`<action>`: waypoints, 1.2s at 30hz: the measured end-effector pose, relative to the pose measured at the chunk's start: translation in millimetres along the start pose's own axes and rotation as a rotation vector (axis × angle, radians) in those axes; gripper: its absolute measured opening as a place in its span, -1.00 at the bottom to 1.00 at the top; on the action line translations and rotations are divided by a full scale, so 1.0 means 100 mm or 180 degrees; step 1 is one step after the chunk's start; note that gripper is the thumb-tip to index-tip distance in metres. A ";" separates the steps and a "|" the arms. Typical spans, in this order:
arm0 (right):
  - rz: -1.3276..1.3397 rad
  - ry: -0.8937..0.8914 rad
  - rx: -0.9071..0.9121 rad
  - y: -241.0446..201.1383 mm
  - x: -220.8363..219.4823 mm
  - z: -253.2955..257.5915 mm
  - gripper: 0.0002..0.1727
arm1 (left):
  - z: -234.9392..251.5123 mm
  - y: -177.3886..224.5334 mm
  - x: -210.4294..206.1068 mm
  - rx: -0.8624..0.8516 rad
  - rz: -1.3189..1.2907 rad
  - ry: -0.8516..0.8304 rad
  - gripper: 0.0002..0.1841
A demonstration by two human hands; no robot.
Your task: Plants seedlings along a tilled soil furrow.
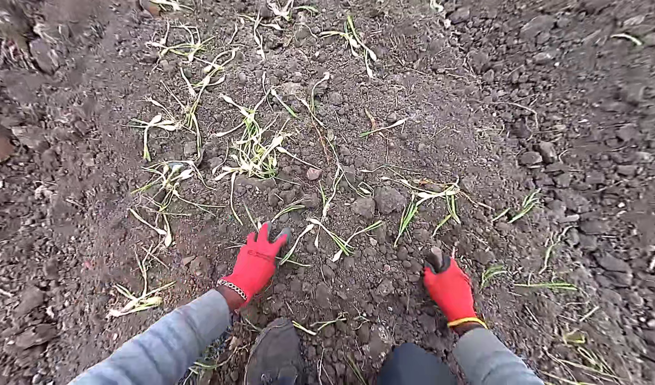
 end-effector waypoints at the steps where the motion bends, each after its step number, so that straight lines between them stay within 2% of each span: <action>1: 0.0036 -0.0001 0.0003 -0.01 0.00 0.01 -0.36 | 0.06 -0.02 0.07 -0.0212 -0.0069 -0.0008 -0.32; 3: 0.0102 -0.0005 -0.0007 0.01 0.01 0.02 -0.34 | 0.18 -0.09 0.36 -0.0709 -0.0164 0.0056 -0.63; 6: 0.0241 0.0011 0.0099 0.05 0.00 0.01 -0.33 | 0.44 -0.30 1.15 -0.0858 -0.0294 0.0830 -0.71; 7: 0.0313 0.0015 0.0156 0.06 0.01 0.02 -0.36 | 0.53 -0.37 1.46 -0.0656 -0.0250 0.1140 -0.70; 8: 0.0393 -0.0011 0.0213 0.08 0.01 0.00 -0.40 | 0.58 -0.40 1.74 -0.0324 -0.0040 0.1299 -0.60; 9: 0.0496 -0.0084 0.0261 0.09 0.02 -0.04 -0.43 | 0.56 -0.39 1.95 0.0064 0.0180 0.1310 -0.41; 10: 0.0578 -0.0148 0.0309 0.10 0.05 -0.05 -0.44 | 0.47 -0.31 2.08 0.0295 0.0339 0.1357 -0.28; 11: 0.0635 -0.0201 0.0348 0.10 0.10 -0.04 -0.45 | 0.35 -0.18 2.11 0.0328 0.0423 0.1463 -0.24; 12: 0.0651 -0.0231 0.0396 0.11 0.16 -0.04 -0.46 | 0.22 0.01 2.02 0.0181 0.0452 0.1567 -0.29; 14: 0.0686 -0.0120 0.0553 0.06 0.39 -0.04 -0.54 | 0.05 0.46 1.54 -0.0404 0.0427 0.1483 -0.43; 16: 0.0842 0.0053 0.0666 -0.12 0.82 -0.10 -0.62 | 0.11 0.93 0.88 -0.0931 0.0373 0.0841 -0.45; 18: 0.1193 0.0289 0.0890 -0.41 1.40 -0.29 -0.66 | 0.27 1.25 0.29 -0.1081 0.0408 0.0200 -0.49; 19: 0.1508 0.0448 0.1056 -0.57 1.74 -0.41 -0.68 | 0.33 1.32 0.13 -0.1075 0.0428 0.0073 -0.56; 21: 0.2273 0.0773 0.1550 -0.86 2.37 -0.68 -0.73 | 0.40 1.37 0.08 -0.1003 0.0306 0.0088 -0.67; 22: 0.2566 0.0875 0.1859 -0.93 2.60 -0.83 -0.82 | 0.38 1.32 0.11 -0.0960 0.0148 0.0119 -0.70; 24: 0.2705 0.0802 0.2491 -0.93 2.83 -0.93 -0.72 | 0.31 1.17 0.36 -0.0957 -0.0412 0.0393 -0.77; 25: 0.2738 0.0442 0.2921 -0.92 2.81 -0.84 -0.74 | 0.26 1.11 0.58 -0.0944 -0.0750 0.0651 -0.78; 26: 0.2667 -0.0311 0.3322 -0.92 2.67 -0.64 -0.82 | 0.18 1.04 0.79 -0.0930 -0.1076 0.0936 -0.79; 27: 0.2545 -0.0327 0.3013 -1.04 2.36 -0.52 -0.89 | 0.09 0.99 1.01 -0.0855 -0.1419 0.1098 -0.79; 28: 0.2223 0.0207 0.2277 -1.29 1.88 -0.43 -0.87 | 0.03 0.96 1.25 -0.0700 -0.1784 0.1159 -0.80; 29: 0.1775 0.0307 0.1864 -1.46 1.27 -0.30 -0.74 | -0.01 0.96 1.45 -0.0458 -0.2134 0.1105 -0.80; 31: 0.1298 -0.0145 0.1521 -1.45 0.06 -0.10 -0.58 | -0.04 1.08 1.61 -0.0104 -0.2710 0.0793 -0.77; 32: 0.1228 -0.0494 0.1394 -1.37 -0.22 -0.07 -0.53 | -0.03 1.23 1.53 -0.0113 -0.2776 0.0622 -0.76; 33: 0.1253 -0.0636 0.1315 -1.29 -0.25 -0.08 -0.51 | 0.02 1.43 1.33 -0.0243 -0.2627 0.0394 -0.75; 36: 0.1634 -0.0059 0.1216 -0.95 0.33 -0.46 -0.56 | 0.10 1.95 0.19 -0.0636 -0.1522 -0.0548 -0.77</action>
Point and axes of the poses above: each hand's wrist, its own z-axis towards the middle knuckle, its own x-axis out of the back of the hand, y = z × x, the point moved 4 cm from there along z, towards the middle knuckle, and after that the axes turned 15 degrees about x, right-handed, at the moved point
